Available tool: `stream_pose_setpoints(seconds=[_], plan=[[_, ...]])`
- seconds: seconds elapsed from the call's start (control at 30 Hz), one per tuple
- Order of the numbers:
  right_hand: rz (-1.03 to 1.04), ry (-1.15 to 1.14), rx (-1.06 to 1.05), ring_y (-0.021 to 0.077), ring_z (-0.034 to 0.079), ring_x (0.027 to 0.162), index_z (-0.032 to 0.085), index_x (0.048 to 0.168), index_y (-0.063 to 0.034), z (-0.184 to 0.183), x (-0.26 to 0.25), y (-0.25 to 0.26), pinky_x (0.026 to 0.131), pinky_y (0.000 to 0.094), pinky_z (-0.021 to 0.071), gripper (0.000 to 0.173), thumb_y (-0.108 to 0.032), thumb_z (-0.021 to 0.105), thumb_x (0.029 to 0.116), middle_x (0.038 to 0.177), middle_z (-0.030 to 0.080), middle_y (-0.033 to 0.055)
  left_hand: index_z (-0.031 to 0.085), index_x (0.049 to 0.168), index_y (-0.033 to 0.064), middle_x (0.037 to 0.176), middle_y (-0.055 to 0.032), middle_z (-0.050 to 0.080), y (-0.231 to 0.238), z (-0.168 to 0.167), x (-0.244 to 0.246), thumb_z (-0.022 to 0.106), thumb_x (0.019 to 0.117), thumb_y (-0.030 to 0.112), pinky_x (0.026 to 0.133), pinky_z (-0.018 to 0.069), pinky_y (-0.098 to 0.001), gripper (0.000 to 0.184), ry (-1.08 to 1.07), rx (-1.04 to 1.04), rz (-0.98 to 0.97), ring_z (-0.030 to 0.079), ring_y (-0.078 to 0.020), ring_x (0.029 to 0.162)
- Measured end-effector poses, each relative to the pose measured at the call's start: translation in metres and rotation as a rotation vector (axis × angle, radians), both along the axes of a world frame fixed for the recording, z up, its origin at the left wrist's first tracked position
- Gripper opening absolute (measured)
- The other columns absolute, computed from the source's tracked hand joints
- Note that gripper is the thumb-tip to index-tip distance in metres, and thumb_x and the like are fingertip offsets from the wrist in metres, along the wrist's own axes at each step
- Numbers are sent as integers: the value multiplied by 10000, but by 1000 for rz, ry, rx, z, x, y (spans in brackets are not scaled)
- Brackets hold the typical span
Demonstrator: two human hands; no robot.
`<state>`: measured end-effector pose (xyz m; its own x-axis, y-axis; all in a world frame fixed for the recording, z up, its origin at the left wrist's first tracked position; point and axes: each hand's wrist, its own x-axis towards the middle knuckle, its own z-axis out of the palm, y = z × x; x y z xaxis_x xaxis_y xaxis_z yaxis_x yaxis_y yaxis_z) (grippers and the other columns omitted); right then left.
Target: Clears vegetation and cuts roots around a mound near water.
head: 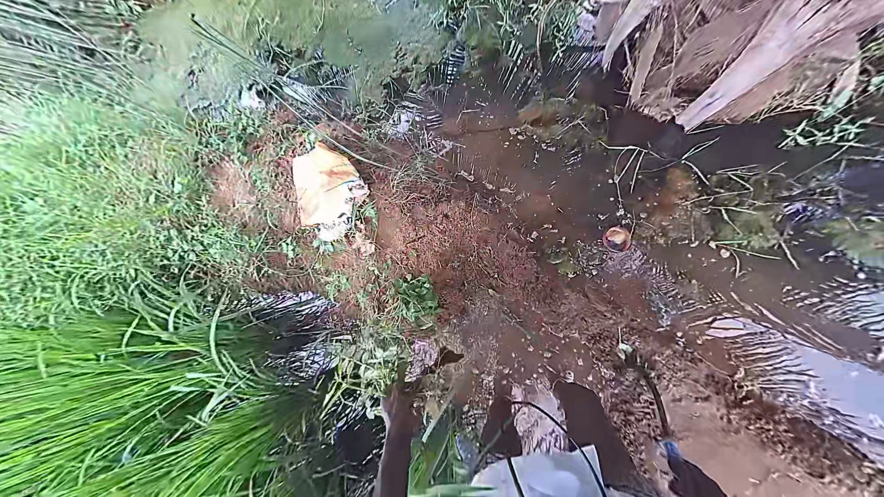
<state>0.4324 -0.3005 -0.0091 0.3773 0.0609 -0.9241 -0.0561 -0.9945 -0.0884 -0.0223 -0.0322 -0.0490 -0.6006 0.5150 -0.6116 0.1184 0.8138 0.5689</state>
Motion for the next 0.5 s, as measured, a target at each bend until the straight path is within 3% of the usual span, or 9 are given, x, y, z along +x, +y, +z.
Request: stream_pose_setpoints(seconds=[0.03, 0.07, 0.13, 0.3, 0.5], plan=[[7, -2, 22, 348, 692, 949, 570, 1367, 27, -30, 10, -24, 851, 559, 549, 508, -378, 406, 1106, 1170, 669, 264, 443, 1452, -58, 1347, -312, 552, -3, 0, -3, 482, 1091, 251, 985, 473, -594, 476, 13, -4, 18, 579, -394, 1180], [-3, -8, 44, 349, 681, 857, 570, 1355, 24, -54, 17, -46, 771, 554, 554, 496, -377, 425, 1103, 1080, 676, 257, 450, 1450, -52, 1337, -306, 564, -7, -1, -7, 486, 1089, 260, 983, 478, -590, 478, 24, -10, 30, 589, -390, 1172], [-19, -7, 50, 304, 647, 727, 567, 1345, 1, -69, 22, -63, 659, 500, 544, 465, -372, 441, 1099, 954, 665, 208, 448, 1449, -36, 1304, -286, 581, -10, 0, -11, 500, 1083, 262, 941, 504, -570, 475, 33, -8, 54, 609, -365, 1118], [12, 32, -32, 279, 625, 697, 580, 1340, -31, -63, 33, -72, 636, 473, 530, 447, -383, 471, 1086, 911, 658, 180, 465, 1440, -15, 1285, -255, 605, -20, -1, -25, 496, 1084, 296, 925, 533, -538, 473, 40, 7, 41, 635, -325, 1085], [106, 64, -113, 324, 649, 791, 605, 1301, -12, -75, 63, -105, 727, 521, 537, 435, -369, 472, 1090, 990, 663, 222, 443, 1456, -7, 1275, -244, 598, -24, 15, -25, 463, 1096, 289, 898, 530, -514, 466, 88, 7, 32, 625, -295, 1049]])
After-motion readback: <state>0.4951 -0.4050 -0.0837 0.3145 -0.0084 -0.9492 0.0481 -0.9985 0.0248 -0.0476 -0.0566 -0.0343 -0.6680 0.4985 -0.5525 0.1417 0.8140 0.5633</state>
